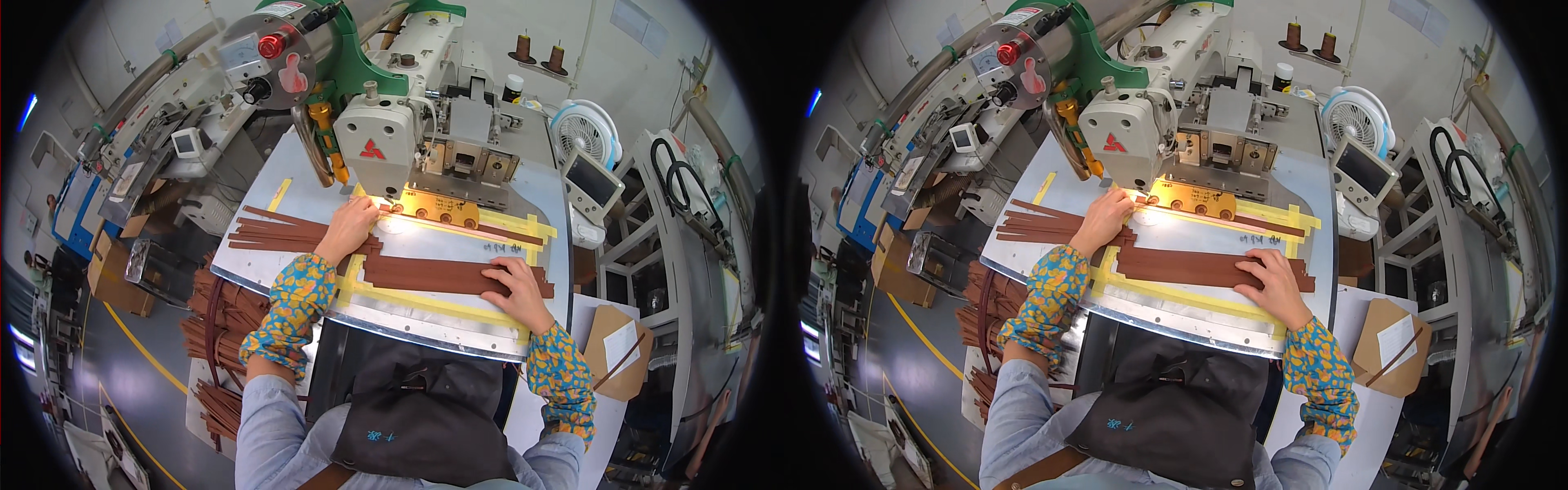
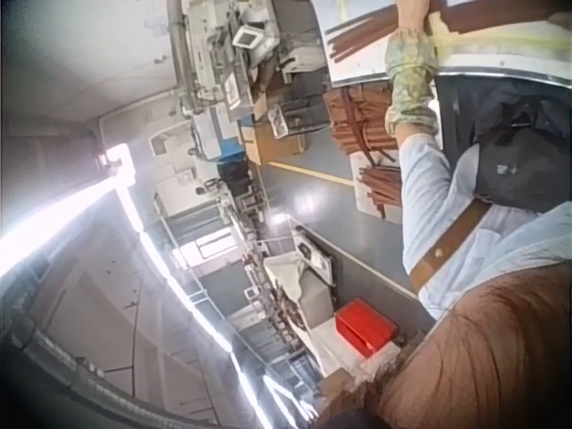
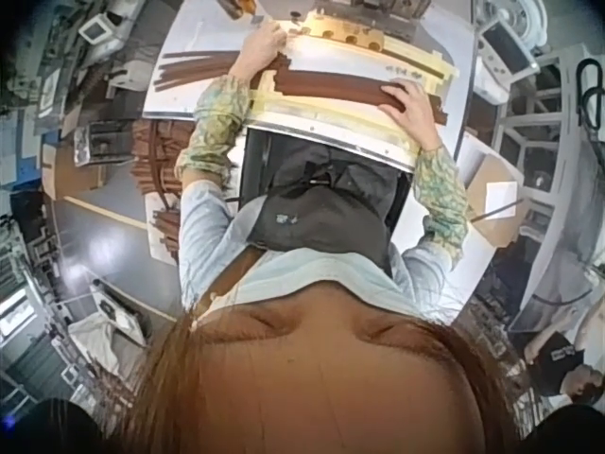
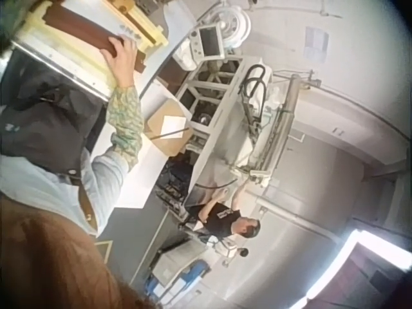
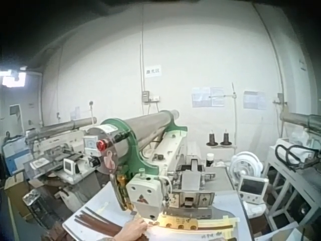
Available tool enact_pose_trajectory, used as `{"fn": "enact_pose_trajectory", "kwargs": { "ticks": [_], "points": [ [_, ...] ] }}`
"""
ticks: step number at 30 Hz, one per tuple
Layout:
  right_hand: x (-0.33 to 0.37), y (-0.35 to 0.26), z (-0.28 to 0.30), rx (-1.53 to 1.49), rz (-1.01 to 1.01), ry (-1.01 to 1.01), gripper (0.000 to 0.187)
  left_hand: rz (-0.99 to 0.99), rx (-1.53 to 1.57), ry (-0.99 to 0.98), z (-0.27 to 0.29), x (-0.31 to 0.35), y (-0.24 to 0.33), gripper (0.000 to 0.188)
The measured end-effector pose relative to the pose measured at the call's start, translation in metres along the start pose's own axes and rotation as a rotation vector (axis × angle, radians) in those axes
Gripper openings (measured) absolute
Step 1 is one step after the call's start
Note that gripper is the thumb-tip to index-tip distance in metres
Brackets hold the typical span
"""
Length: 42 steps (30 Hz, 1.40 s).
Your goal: The person is manually positioning thin leather straps onto a yellow jig at a workstation, likely for further processing or sewing.
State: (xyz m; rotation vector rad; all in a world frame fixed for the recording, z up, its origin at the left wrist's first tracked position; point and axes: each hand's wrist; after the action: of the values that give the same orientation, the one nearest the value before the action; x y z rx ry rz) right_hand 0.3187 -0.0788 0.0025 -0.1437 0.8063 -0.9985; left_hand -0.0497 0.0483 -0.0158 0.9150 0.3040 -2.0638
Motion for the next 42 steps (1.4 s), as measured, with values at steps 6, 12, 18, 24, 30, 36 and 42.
{"fn": "enact_pose_trajectory", "kwargs": {
  "ticks": [6,12,18,24,30,36,42],
  "points": [
    [0.001,-0.002,-0.003,0.038,0.002,0.021,0.038,0.077,0.121,0.100,-0.007,0.002,-0.001,0.002],
    [-0.004,0.032,0.016,-0.127,-0.194,0.231,0.024,0.029,0.108,0.029,-0.006,0.002,-0.007,0.009],
    [0.008,0.086,0.050,-0.095,-0.531,0.312,0.015,0.028,0.174,0.081,-0.008,0.000,-0.010,0.008],
    [0.009,0.074,0.049,-0.006,-0.462,0.056,0.013,0.079,0.189,0.068,-0.008,-0.001,-0.003,0.004],
    [0.009,0.070,0.057,-0.077,-0.498,-0.056,0.009,0.078,0.197,0.086,-0.005,-0.001,-0.002,0.003],
    [0.020,0.083,0.056,-0.265,-0.743,0.096,0.009,0.114,0.197,0.068,-0.004,-0.003,0.000,0.004],
    [0.028,0.086,0.051,-0.576,-0.811,0.248,0.008,0.125,0.206,0.057,-0.003,-0.001,-0.002,0.004]
  ]
}}
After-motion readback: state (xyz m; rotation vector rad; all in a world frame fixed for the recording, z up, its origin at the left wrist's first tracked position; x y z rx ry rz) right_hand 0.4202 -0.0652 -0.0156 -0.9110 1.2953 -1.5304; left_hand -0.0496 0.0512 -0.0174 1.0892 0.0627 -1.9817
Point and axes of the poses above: each hand's wrist, its own x-axis away from the middle knuckle, its own z-axis out of the back of the hand, y = z × x, and after that the axes turned 14 degrees about y, right-handed
